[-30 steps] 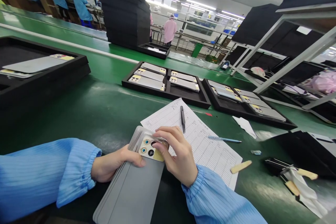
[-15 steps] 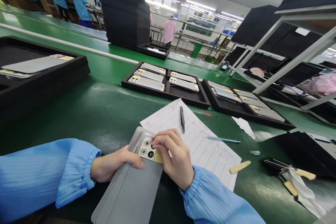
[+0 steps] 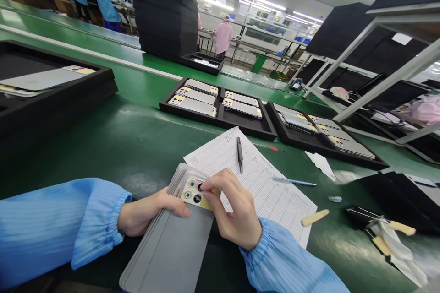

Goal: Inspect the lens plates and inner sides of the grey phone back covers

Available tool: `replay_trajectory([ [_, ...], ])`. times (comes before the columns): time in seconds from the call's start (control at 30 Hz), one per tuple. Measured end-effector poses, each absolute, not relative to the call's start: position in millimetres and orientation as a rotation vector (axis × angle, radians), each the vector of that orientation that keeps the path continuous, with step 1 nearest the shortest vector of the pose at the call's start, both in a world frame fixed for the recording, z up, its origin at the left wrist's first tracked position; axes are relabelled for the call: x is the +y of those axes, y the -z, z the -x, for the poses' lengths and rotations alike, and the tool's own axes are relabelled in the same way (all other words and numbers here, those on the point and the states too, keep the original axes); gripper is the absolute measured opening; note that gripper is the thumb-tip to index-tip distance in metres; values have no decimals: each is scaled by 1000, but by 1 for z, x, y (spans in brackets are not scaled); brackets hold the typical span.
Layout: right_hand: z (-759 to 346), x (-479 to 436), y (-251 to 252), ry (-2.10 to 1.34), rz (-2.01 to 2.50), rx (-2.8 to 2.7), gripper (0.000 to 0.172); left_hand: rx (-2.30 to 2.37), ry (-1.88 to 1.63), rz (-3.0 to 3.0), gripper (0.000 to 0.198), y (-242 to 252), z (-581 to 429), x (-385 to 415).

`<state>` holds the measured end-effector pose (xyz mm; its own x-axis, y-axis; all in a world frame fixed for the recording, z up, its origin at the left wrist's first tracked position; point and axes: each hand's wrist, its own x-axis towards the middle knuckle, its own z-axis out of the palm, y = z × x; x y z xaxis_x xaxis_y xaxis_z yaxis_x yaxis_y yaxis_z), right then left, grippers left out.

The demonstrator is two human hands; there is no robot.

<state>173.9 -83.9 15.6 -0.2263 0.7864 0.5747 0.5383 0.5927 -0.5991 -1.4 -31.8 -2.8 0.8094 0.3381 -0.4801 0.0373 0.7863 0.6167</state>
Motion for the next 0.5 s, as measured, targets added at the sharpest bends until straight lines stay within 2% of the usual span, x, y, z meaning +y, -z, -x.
replay_trajectory([
  [0.17, -176, -84, -19, -528, 1107, -1896, 15, 629, -165, -628, 32, 2, 2, -32],
  [0.5, -178, -84, -21, -458, 1088, -2112, 20, 632, -156, -620, 29, 0, 2, -31],
])
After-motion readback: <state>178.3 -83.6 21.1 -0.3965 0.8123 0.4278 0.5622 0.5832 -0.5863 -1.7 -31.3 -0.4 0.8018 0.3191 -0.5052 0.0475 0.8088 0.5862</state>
